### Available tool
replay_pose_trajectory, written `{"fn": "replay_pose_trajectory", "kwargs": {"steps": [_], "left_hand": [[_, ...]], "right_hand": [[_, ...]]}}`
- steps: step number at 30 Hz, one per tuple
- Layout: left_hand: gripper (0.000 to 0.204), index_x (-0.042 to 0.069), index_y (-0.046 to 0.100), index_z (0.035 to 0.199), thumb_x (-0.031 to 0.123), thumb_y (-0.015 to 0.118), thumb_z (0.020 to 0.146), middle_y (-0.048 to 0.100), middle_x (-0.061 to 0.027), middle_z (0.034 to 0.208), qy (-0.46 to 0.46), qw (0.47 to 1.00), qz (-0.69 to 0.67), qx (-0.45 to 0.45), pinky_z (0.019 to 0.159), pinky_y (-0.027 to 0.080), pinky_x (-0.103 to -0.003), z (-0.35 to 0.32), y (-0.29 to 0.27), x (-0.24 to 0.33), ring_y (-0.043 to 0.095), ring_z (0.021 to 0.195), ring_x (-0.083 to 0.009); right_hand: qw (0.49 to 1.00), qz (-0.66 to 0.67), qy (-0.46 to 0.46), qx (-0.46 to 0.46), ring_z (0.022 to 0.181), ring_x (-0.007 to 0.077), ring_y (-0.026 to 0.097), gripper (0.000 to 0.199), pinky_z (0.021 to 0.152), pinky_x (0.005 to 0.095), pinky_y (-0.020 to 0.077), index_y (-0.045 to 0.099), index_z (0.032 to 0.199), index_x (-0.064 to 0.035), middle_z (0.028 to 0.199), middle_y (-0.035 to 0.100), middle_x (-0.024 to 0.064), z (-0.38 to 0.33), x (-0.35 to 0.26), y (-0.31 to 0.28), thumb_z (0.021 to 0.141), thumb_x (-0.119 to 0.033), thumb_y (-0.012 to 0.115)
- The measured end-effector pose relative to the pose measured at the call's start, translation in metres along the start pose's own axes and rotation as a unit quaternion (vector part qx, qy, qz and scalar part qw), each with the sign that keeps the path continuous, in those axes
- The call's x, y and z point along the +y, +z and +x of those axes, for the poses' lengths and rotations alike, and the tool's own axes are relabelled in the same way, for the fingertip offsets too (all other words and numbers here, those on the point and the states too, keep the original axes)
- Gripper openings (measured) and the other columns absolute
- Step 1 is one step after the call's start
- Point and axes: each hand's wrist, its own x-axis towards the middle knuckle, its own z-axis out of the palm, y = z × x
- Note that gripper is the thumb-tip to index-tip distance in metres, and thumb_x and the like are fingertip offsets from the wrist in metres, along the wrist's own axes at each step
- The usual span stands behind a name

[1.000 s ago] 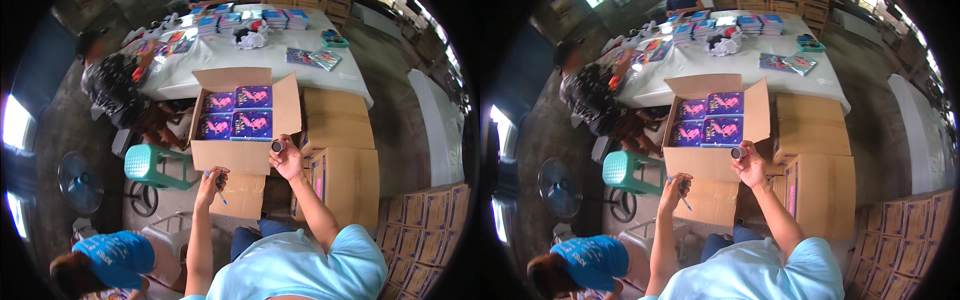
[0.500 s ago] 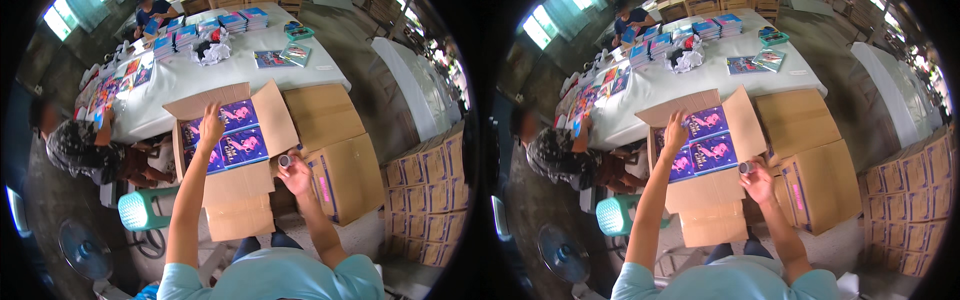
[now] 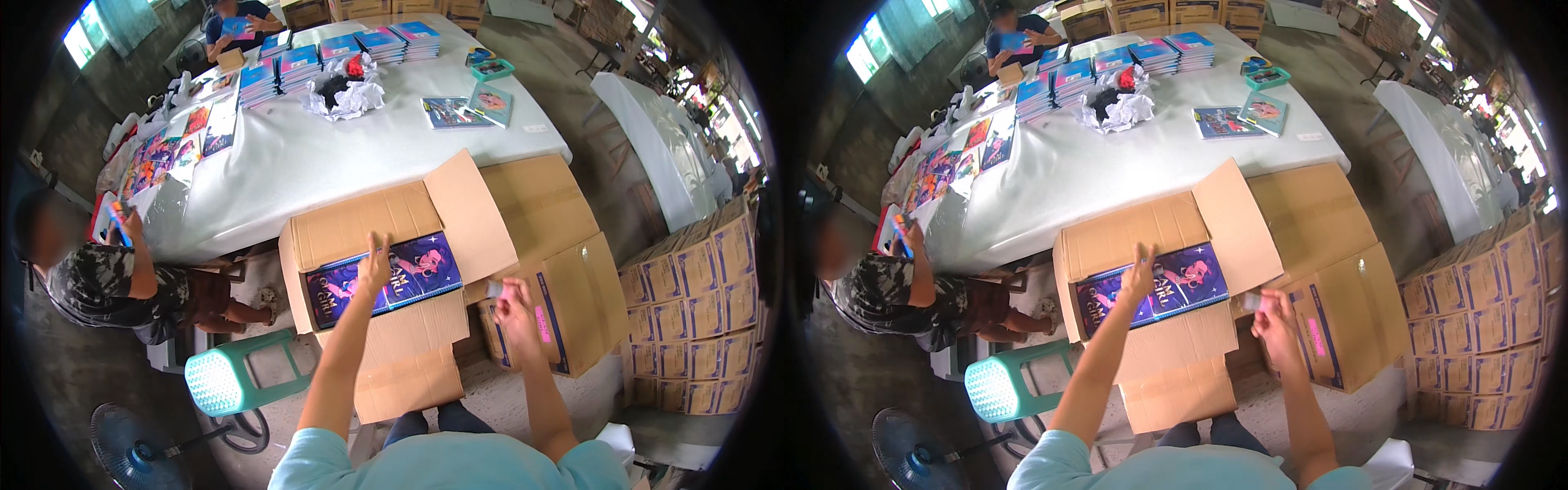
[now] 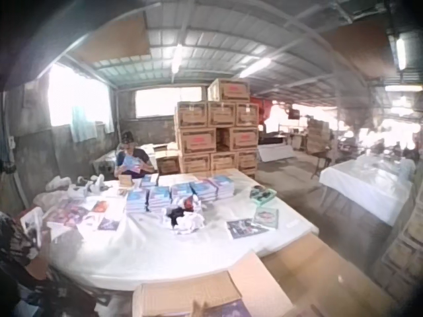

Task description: The person packs spiral-bound notebooks into a cardboard box, arranges them in rows, writes on the box with a pen, and seals the box with packing tape. The person also moves a small container of stationery items and places additional notebooks into the box before closing and taping it.

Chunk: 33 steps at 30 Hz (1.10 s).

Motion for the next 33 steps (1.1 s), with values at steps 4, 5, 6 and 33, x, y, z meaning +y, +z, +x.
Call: {"fn": "replay_pose_trajectory", "kwargs": {"steps": [4,5,6,33], "left_hand": [[0.083,0.034,0.02,0.144,0.006,0.053,0.073,0.005,-0.0349,0.144,-0.033,0.998,-0.002,-0.058,0.063,0.055,-0.043,-0.002,0.01,0.011,0.065,0.079,-0.0413],[0.083,0.034,0.02,0.144,0.007,0.054,0.073,0.005,-0.035,0.144,-0.033,0.998,0.005,-0.059,0.063,0.055,-0.043,-0.003,0.012,0.008,0.065,0.078,-0.0412],[0.083,0.034,0.021,0.144,0.007,0.054,0.072,0.005,-0.0351,0.144,-0.035,0.998,0.01,-0.058,0.063,0.055,-0.043,-0.001,0.014,0.007,0.065,0.078,-0.041],[0.07,0.026,0.036,0.139,0.008,0.055,0.074,0.015,-0.0363,0.141,-0.023,0.998,-0.045,-0.049,0.059,0.055,-0.039,0.006,-0.002,0.013,0.066,0.073,-0.0371]], "right_hand": [[0.963,-0.241,-0.114,-0.04,0.063,0.0093,0.05,0.014,0.053,0.0237,0.0426,0.05,0.106,-0.0088,0.077,0.049,0.0006,0.111,0.011,0.035,0.093,-0.013,0.053],[0.938,-0.305,-0.158,-0.044,0.064,0.013,0.053,0.014,0.054,0.0263,0.0436,0.05,0.104,-0.008,0.078,0.052,0.0029,0.143,0.019,0.045,0.091,-0.011,0.054],[0.906,-0.367,-0.204,-0.049,0.066,0.0168,0.057,0.013,0.055,0.0289,0.0447,0.05,0.102,-0.0072,0.08,0.056,0.0053,0.176,0.025,0.058,0.09,-0.01,0.055],[0.748,-0.548,-0.351,-0.129,0.084,0.038,0.06,0.018,0.068,0.0457,0.0488,0.054,0.099,-0.0091,0.09,0.06,0.0185,0.337,0.123,0.115,0.082,-0.004,0.053]]}}
